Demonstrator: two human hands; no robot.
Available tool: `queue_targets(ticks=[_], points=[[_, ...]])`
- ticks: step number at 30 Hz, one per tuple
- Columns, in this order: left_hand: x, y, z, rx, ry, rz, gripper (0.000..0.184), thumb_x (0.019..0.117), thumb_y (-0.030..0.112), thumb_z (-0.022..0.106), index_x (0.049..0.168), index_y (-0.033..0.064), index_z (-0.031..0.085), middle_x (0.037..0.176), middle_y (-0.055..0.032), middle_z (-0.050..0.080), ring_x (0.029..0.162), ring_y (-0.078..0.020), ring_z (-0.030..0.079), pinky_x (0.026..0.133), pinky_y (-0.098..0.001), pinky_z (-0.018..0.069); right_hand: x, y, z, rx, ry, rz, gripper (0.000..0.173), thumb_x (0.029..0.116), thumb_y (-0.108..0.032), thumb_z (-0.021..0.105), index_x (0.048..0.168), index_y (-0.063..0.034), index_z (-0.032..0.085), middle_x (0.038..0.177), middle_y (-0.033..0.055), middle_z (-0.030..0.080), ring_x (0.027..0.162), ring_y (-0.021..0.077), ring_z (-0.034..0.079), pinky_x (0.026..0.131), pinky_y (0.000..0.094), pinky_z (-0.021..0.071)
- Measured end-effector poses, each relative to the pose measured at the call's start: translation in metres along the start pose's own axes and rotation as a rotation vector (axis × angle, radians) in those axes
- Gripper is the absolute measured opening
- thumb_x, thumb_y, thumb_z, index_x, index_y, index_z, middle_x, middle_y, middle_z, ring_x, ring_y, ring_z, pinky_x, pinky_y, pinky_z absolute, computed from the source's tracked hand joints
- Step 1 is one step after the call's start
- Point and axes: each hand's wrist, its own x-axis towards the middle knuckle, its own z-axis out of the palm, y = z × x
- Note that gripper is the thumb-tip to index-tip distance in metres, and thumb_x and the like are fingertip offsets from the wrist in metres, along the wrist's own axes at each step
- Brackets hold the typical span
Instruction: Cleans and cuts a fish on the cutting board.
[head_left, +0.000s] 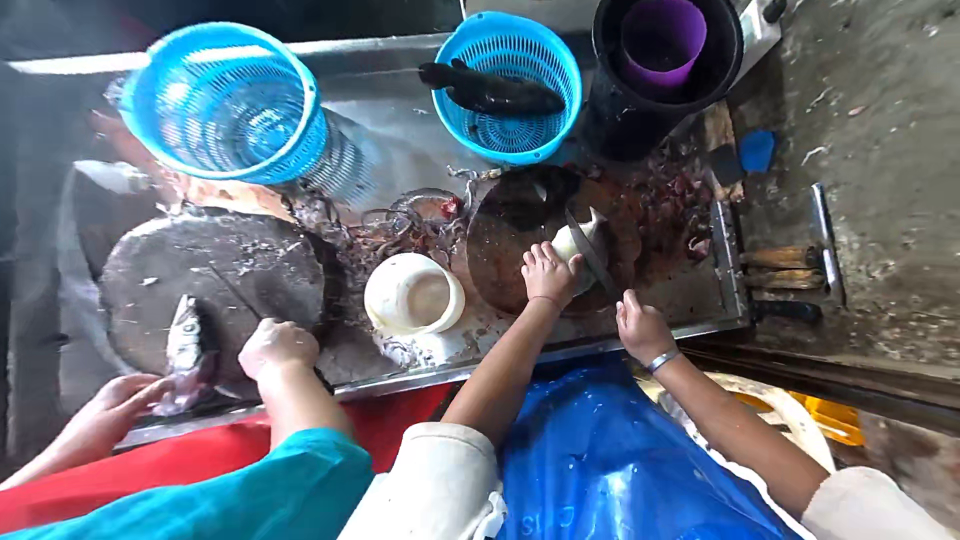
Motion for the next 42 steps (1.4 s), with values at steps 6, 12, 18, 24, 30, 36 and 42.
queue_targets(ticks=[6,12,18,24,30,36,42], points=[[0.004,-0.004,0.001,-0.049,-0.018,0.001,0.081,0.1015,0.064,0.045,0.146,-0.0034,0.044,0.144,-0.0290,0.049,0.133,-0.0470,0.048,0.100,-0.0615,0.0467,-0.028,-0.013,-0.047,-0.226,-0.172,0.077,0.042,0.1125,-0.037,0.030,0.127,-0.0080,0.057,0.096,0.0187,0.072,0.096,0.0392,0.073,0.080,0.0568,0.0587],[0.008,-0.006,-0.001,-0.061,-0.060,0.011,0.074,0.1038,0.061,0.041,0.144,-0.0013,0.047,0.142,-0.0259,0.050,0.133,-0.0446,0.048,0.099,-0.0592,0.0465,0.005,-0.060,-0.076,-0.322,-0.303,0.161,0.035,0.1124,-0.033,0.033,0.127,-0.0086,0.053,0.100,0.0203,0.071,0.099,0.0400,0.072,0.081,0.0577,0.0581],[0.009,-0.007,-0.005,-0.160,-0.068,-0.022,0.068,0.1052,0.057,0.041,0.142,0.0007,0.050,0.143,-0.0236,0.051,0.136,-0.0425,0.046,0.101,-0.0588,0.0451,0.098,-0.092,-0.024,-0.131,-0.076,0.025,0.038,0.1119,-0.029,0.036,0.132,-0.0026,0.052,0.106,0.0253,0.071,0.102,0.0434,0.072,0.085,0.0620,0.0568],[0.005,-0.006,-0.003,-0.151,-0.083,-0.013,0.065,0.1061,0.056,0.040,0.144,0.0042,0.049,0.144,-0.0210,0.050,0.136,-0.0415,0.045,0.099,-0.0574,0.0457,0.032,-0.077,-0.072,-0.363,-0.313,0.139,0.036,0.1125,-0.030,0.035,0.132,-0.0050,0.052,0.108,0.0239,0.070,0.105,0.0409,0.071,0.089,0.0585,0.0562],[0.006,-0.007,-0.004,-0.179,-0.084,-0.013,0.061,0.1064,0.054,0.041,0.141,0.0052,0.050,0.144,-0.0200,0.050,0.137,-0.0410,0.044,0.100,-0.0582,0.0449,0.061,-0.068,-0.050,-0.215,-0.183,0.056,0.039,0.1116,-0.036,0.035,0.133,-0.0062,0.049,0.095,0.0272,0.069,0.085,0.0461,0.071,0.070,0.0650,0.0559],[0.006,-0.006,0.000,-0.195,-0.064,0.006,0.057,0.1062,0.053,0.042,0.141,0.0082,0.051,0.143,-0.0184,0.050,0.136,-0.0416,0.045,0.098,-0.0594,0.0450,0.060,-0.040,-0.017,-0.140,-0.162,0.111,0.043,0.1109,-0.034,0.042,0.140,-0.0037,0.048,0.100,0.0276,0.070,0.092,0.0448,0.071,0.079,0.0631,0.0570],[0.007,-0.007,0.001,-0.181,-0.044,-0.008,0.056,0.1066,0.053,0.041,0.139,0.0079,0.052,0.141,-0.0181,0.051,0.135,-0.0406,0.045,0.098,-0.0581,0.0455,0.021,-0.045,-0.064,-0.319,-0.353,0.169,0.043,0.1121,-0.036,0.037,0.144,-0.0079,0.045,0.107,0.0226,0.069,0.096,0.0377,0.072,0.084,0.0565,0.0576]])
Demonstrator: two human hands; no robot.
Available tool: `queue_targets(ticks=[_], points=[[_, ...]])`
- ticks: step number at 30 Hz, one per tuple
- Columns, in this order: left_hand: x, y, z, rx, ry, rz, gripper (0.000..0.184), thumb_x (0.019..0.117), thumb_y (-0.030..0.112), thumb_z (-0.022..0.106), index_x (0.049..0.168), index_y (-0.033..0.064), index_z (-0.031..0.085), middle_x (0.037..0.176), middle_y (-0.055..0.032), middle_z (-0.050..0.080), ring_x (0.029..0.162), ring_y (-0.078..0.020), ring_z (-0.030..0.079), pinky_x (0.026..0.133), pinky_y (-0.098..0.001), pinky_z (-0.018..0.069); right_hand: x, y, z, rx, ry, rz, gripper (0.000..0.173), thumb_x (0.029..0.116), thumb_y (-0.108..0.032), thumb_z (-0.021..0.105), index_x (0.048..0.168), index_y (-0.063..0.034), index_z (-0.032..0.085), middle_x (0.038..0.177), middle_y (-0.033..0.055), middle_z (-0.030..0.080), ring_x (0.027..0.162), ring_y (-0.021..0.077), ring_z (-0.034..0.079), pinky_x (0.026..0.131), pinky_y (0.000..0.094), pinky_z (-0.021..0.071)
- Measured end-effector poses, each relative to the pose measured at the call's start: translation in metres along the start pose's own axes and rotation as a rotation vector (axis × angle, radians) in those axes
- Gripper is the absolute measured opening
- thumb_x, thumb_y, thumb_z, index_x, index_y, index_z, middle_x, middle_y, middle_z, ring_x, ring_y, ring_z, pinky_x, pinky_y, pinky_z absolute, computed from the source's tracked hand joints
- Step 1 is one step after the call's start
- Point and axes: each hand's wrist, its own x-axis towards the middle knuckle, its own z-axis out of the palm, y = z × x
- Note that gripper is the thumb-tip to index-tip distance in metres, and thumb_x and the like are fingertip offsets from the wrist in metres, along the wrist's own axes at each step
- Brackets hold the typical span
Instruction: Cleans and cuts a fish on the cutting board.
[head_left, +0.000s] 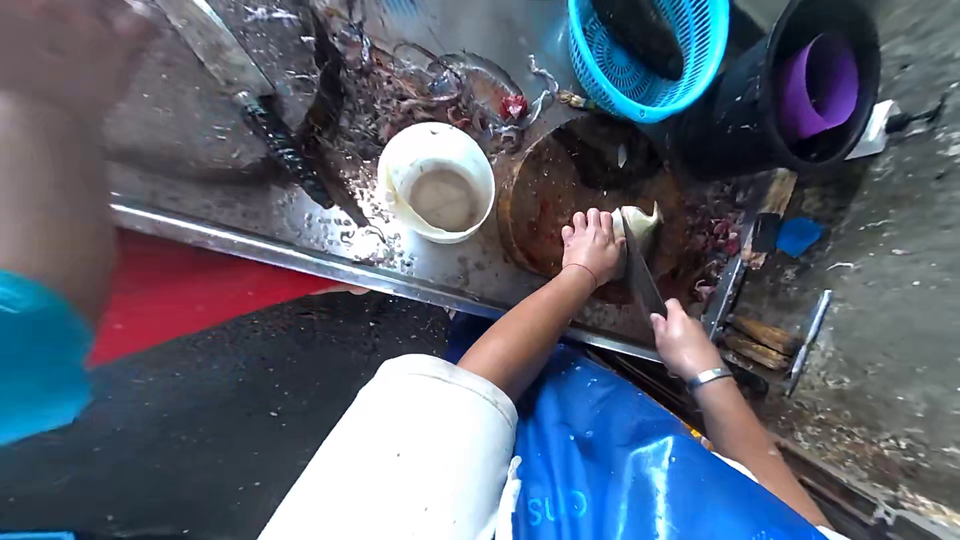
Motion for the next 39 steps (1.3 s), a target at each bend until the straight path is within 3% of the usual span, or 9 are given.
queue_targets(ticks=[7,13,15,19,23,27,30,33,39], points=[[-0.004,0.000,0.004,0.006,0.071,-0.008,0.067,0.1043,0.057,0.045,0.151,0.0084,0.044,0.152,-0.0206,0.044,0.138,-0.0427,0.044,0.099,-0.0611,0.0447,0.038,-0.007,0.047,0.170,0.174,-0.055,0.050,0.1111,-0.033,0.042,0.152,-0.0057,0.035,0.116,0.0287,0.068,0.110,0.0454,0.069,0.093,0.0616,0.0553],[-0.023,-0.027,0.005,0.331,0.139,0.547,0.076,0.0804,0.050,0.080,0.144,0.0138,0.057,0.148,-0.0129,0.055,0.134,-0.0395,0.050,0.105,-0.0605,0.0416,-0.045,0.099,0.055,0.199,-0.083,-0.026,0.048,0.1081,-0.036,0.048,0.148,-0.0102,0.042,0.101,0.0221,0.070,0.087,0.0380,0.072,0.079,0.0594,0.0583],[-0.013,-0.016,-0.021,0.194,0.168,0.365,0.055,0.0814,0.029,0.081,0.131,0.0142,0.064,0.133,-0.0097,0.065,0.126,-0.0362,0.059,0.092,-0.0573,0.0537,-0.045,0.137,0.059,0.328,0.020,-0.037,0.046,0.1073,-0.036,0.051,0.144,-0.0087,0.046,0.091,0.0209,0.069,0.071,0.0356,0.069,0.067,0.0576,0.0580],[0.008,-0.025,-0.068,-0.455,0.299,-0.097,0.044,0.0792,0.037,0.081,0.116,0.0139,0.072,0.107,-0.0117,0.075,0.101,-0.0302,0.072,0.090,-0.0617,0.0554,0.027,0.167,0.069,0.393,0.344,0.026,0.062,0.0990,-0.021,0.056,0.156,-0.0062,0.035,0.109,0.0291,0.070,0.099,0.0465,0.071,0.086,0.0660,0.0549],[-0.029,-0.029,-0.065,-0.842,0.251,-0.008,0.049,0.0791,0.022,0.086,0.121,0.0035,0.068,0.106,-0.0117,0.074,0.096,-0.0212,0.073,0.089,-0.0455,0.0609,0.115,0.155,0.061,0.434,0.486,-0.032,0.048,0.0997,-0.004,0.051,0.148,-0.0025,0.050,0.141,0.0310,0.056,0.128,0.0477,0.058,0.105,0.0606,0.0496],[-0.107,-0.020,-0.015,-1.012,0.026,-0.054,0.057,0.0854,0.032,0.083,0.131,0.0068,0.061,0.104,-0.0140,0.074,0.086,-0.0266,0.074,0.076,-0.0454,0.0637,0.079,0.112,0.035,0.579,0.625,-0.540,0.046,0.0960,-0.027,0.069,0.137,-0.0070,0.063,0.142,0.0225,0.056,0.131,0.0374,0.055,0.110,0.0555,0.0467],[-0.151,-0.018,0.022,-1.113,-0.070,-0.070,0.072,0.0833,0.022,0.085,0.142,0.0038,0.048,0.115,-0.0177,0.071,0.096,-0.0290,0.074,0.082,-0.0457,0.0652,0.033,0.067,0.058,0.769,0.317,-0.950,0.040,0.0930,-0.033,0.076,0.122,-0.0072,0.069,0.119,0.0095,0.070,0.109,0.0177,0.068,0.096,0.0394,0.0590],[-0.172,-0.032,0.031,-1.012,-0.091,-0.037,0.078,0.0815,0.025,0.086,0.146,0.0068,0.046,0.131,-0.0126,0.064,0.113,-0.0210,0.067,0.096,-0.0386,0.0595,0.008,0.054,0.095,0.917,0.168,-0.863,0.032,0.0876,-0.033,0.081,0.092,-0.0042,0.070,0.101,0.0080,0.071,0.089,0.0127,0.067,0.083,0.0313,0.0583],[-0.179,-0.047,0.027,-1.048,-0.088,-0.009,0.079,0.0818,0.025,0.086,0.146,0.0064,0.045,0.130,-0.0141,0.064,0.110,-0.0215,0.069,0.095,-0.0385,0.0607,-0.012,0.054,0.110,1.133,-0.158,-0.776,0.042,0.0812,-0.018,0.086,0.117,-0.0004,0.074,0.124,0.0106,0.070,0.109,0.0124,0.069,0.095,0.0270,0.0600]])
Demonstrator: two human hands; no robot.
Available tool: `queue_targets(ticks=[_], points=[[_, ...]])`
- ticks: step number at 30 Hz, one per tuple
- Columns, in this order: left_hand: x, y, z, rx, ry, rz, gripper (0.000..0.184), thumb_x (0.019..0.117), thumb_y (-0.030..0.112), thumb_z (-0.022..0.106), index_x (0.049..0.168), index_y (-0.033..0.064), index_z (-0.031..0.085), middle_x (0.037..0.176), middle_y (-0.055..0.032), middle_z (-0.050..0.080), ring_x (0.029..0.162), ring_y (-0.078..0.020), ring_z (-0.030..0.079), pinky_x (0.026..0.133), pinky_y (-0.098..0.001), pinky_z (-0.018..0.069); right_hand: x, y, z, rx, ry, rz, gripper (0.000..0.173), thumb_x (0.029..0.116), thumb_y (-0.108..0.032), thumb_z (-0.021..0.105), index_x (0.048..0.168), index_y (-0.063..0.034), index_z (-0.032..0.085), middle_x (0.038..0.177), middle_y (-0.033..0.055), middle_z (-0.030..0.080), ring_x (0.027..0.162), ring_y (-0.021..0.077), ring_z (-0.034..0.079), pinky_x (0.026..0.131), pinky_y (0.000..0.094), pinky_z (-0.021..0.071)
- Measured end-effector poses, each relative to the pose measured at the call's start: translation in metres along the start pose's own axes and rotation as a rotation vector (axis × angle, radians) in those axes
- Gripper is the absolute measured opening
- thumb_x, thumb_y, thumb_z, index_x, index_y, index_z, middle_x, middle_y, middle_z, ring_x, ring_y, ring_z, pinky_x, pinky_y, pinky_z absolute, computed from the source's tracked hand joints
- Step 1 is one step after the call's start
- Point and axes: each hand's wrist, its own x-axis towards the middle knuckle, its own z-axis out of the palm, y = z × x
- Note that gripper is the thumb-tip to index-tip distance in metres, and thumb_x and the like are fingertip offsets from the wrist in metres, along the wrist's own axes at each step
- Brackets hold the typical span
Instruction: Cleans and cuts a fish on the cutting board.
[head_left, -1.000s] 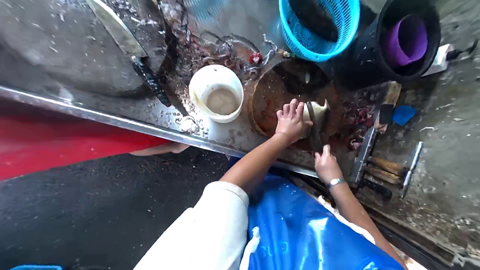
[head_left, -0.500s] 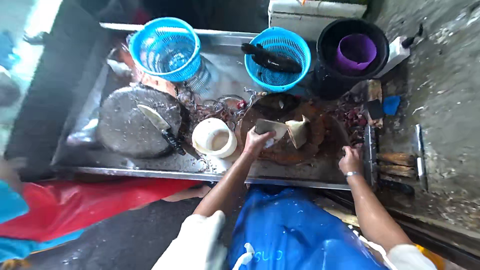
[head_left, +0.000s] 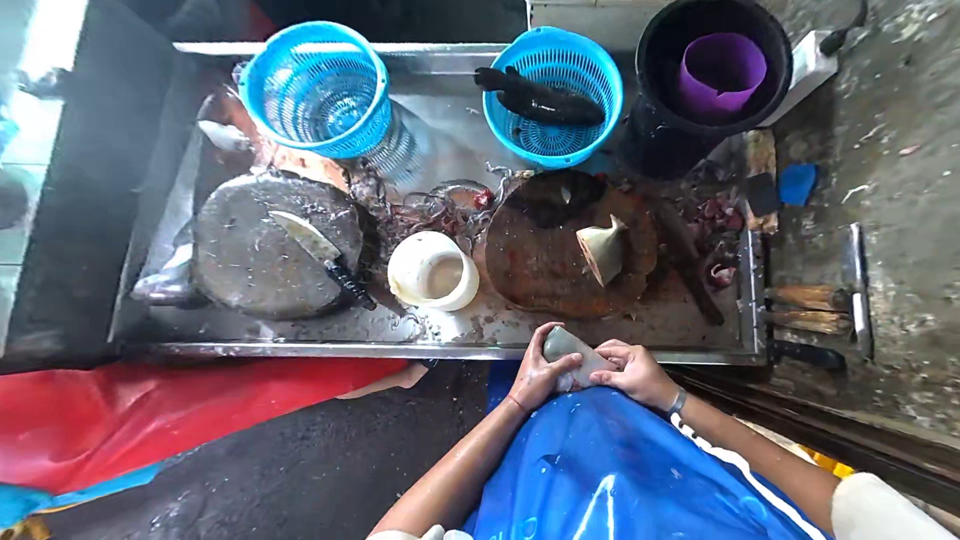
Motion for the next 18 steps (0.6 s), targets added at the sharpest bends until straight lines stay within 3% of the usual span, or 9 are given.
queue_targets(ticks=[2,5,9,12,15,18], points=[[0.001,0.001,-0.003,0.025,-0.060,-0.007,0.078,0.0829,0.028,0.085,0.147,0.0083,0.045,0.131,-0.0129,0.064,0.112,-0.0197,0.068,0.098,-0.0376,0.0592,0.002,-0.007,-0.001,-0.106,-0.125,0.020,0.045,0.0863,-0.027,0.082,0.124,-0.0037,0.072,0.124,0.0067,0.071,0.113,0.0090,0.066,0.102,0.0275,0.0546],[0.003,0.002,-0.006,0.040,-0.162,-0.016,0.074,0.0842,0.027,0.084,0.146,0.0105,0.047,0.131,-0.0117,0.064,0.112,-0.0194,0.068,0.098,-0.0379,0.0590,0.011,-0.027,-0.011,-0.253,-0.354,0.159,0.039,0.0907,-0.037,0.077,0.118,-0.0083,0.073,0.107,0.0032,0.076,0.098,0.0078,0.071,0.093,0.0332,0.0583],[0.010,0.010,-0.014,0.085,-0.269,0.017,0.071,0.0845,0.026,0.084,0.145,0.0131,0.049,0.127,-0.0109,0.067,0.109,-0.0204,0.069,0.097,-0.0393,0.0602,0.023,-0.046,-0.027,-0.261,-0.556,0.184,0.036,0.0946,-0.031,0.073,0.120,-0.0055,0.071,0.110,0.0063,0.074,0.101,0.0105,0.070,0.094,0.0356,0.0577],[0.012,0.009,-0.020,0.130,-0.322,0.050,0.072,0.0835,0.027,0.086,0.144,0.0151,0.049,0.123,-0.0090,0.068,0.107,-0.0193,0.070,0.096,-0.0394,0.0607,0.024,-0.048,-0.018,-0.255,-0.590,0.247,0.030,0.0944,-0.022,0.072,0.119,-0.0045,0.070,0.106,0.0060,0.073,0.096,0.0100,0.069,0.091,0.0352,0.0575],[0.010,0.016,-0.024,0.188,-0.391,0.093,0.074,0.0816,0.029,0.088,0.144,0.0163,0.050,0.124,-0.0065,0.069,0.109,-0.0173,0.070,0.097,-0.0392,0.0603,0.019,-0.045,0.002,-0.155,-0.537,0.292,0.016,0.0890,-0.013,0.070,0.103,-0.0047,0.069,0.088,0.0028,0.071,0.080,0.0084,0.067,0.076,0.0353,0.0568],[0.012,0.021,-0.031,0.198,-0.422,0.111,0.074,0.0795,0.030,0.090,0.142,0.0184,0.052,0.124,-0.0040,0.069,0.110,-0.0158,0.069,0.098,-0.0389,0.0600,0.014,-0.046,0.013,-0.226,-0.401,0.198,0.015,0.0883,-0.018,0.072,0.096,-0.0062,0.070,0.083,0.0012,0.071,0.077,0.0067,0.067,0.072,0.0340,0.0569]])
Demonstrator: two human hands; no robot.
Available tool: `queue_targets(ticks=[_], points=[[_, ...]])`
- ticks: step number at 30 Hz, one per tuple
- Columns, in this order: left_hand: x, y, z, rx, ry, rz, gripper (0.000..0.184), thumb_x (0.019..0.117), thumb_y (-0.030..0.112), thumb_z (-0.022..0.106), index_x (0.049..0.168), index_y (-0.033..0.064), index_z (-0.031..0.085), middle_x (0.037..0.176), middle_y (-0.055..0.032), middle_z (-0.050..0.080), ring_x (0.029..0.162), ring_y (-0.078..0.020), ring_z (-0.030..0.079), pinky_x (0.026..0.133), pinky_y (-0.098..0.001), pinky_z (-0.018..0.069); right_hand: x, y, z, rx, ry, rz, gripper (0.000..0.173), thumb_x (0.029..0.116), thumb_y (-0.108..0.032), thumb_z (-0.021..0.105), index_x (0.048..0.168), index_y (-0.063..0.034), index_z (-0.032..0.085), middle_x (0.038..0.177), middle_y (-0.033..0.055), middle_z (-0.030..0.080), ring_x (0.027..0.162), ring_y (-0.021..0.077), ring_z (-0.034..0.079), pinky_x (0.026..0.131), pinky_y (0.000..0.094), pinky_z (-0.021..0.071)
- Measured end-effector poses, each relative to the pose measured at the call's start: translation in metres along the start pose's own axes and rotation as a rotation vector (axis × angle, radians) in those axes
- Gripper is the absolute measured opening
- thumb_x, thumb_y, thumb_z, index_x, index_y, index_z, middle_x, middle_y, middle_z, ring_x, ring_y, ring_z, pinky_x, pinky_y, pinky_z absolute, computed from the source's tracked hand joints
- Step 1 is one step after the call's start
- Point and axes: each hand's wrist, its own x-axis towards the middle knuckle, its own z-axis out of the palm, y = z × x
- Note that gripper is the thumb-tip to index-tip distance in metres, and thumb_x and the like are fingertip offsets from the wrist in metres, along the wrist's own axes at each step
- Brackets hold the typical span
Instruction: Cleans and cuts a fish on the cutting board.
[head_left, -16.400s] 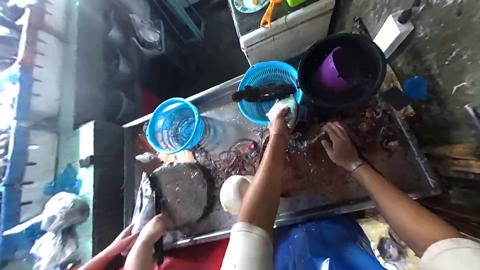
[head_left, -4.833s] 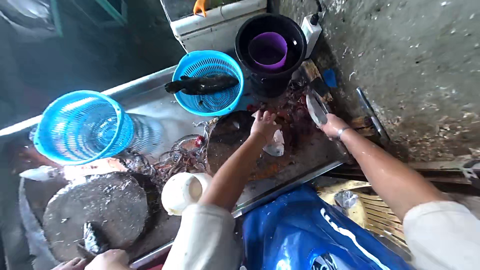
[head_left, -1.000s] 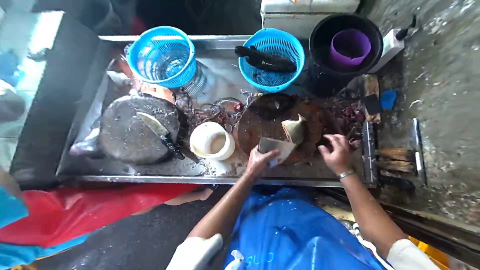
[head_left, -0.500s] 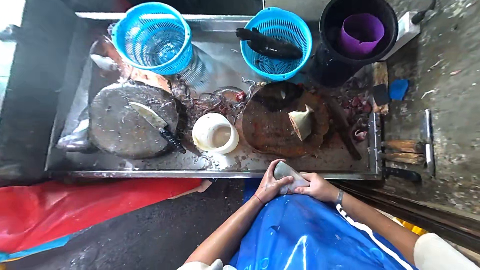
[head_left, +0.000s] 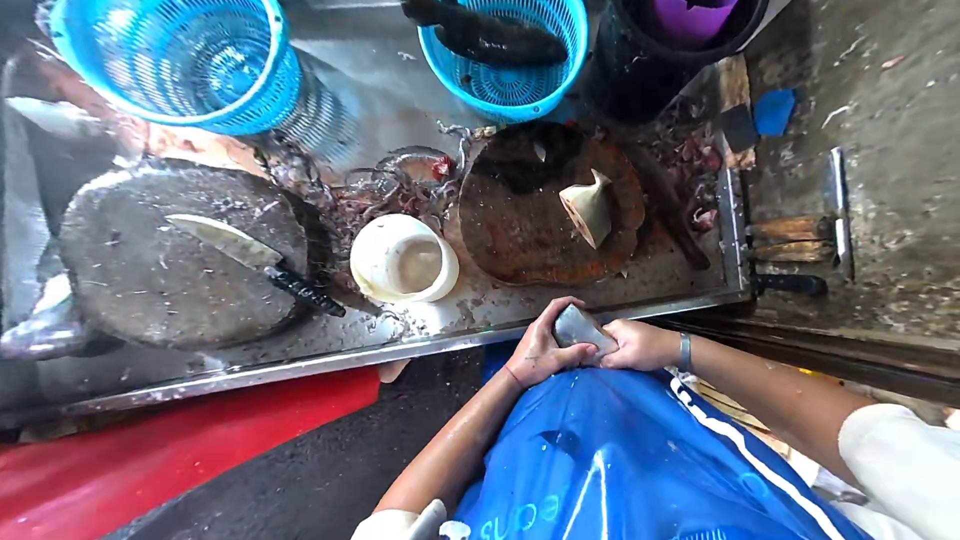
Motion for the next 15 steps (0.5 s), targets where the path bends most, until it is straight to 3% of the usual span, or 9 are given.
queue_targets(ticks=[3,8,11,15], points=[[-0.001,0.001,-0.008,-0.059,-0.015,0.041,0.073,0.0780,0.022,0.091,0.140,0.0163,0.053,0.126,-0.0049,0.067,0.111,-0.0172,0.068,0.098,-0.0394,0.0600,0.000,-0.009,0.004,-0.209,0.102,-0.024,0.025,0.0895,-0.030,0.073,0.094,-0.0055,0.071,0.083,0.0040,0.071,0.080,0.0111,0.068,0.075,0.0380,0.0566],[-0.001,0.004,-0.023,-0.080,-0.081,0.054,0.071,0.0775,0.017,0.090,0.139,0.0155,0.054,0.126,-0.0057,0.067,0.109,-0.0181,0.069,0.096,-0.0400,0.0609,0.011,-0.031,-0.006,-0.175,-0.070,0.096,0.024,0.0901,-0.027,0.075,0.093,-0.0036,0.069,0.079,0.0044,0.068,0.072,0.0111,0.065,0.069,0.0375,0.0555],[0.001,0.007,-0.030,-0.045,-0.128,0.048,0.071,0.0776,0.017,0.090,0.139,0.0159,0.054,0.123,-0.0053,0.068,0.107,-0.0170,0.070,0.094,-0.0392,0.0614,0.015,-0.045,-0.013,-0.197,-0.159,0.205,0.021,0.0885,-0.022,0.075,0.085,-0.0031,0.067,0.070,0.0050,0.064,0.061,0.0123,0.061,0.059,0.0363,0.0523],[0.007,0.018,-0.035,-0.027,-0.175,0.080,0.066,0.0768,0.014,0.090,0.134,0.0138,0.057,0.126,-0.0051,0.066,0.108,-0.0168,0.068,0.094,-0.0392,0.0609,0.009,-0.072,-0.027,-0.274,-0.249,0.349,0.023,0.0956,-0.023,0.072,0.092,-0.0010,0.066,0.070,0.0087,0.065,0.056,0.0171,0.064,0.053,0.0366,0.0551]])
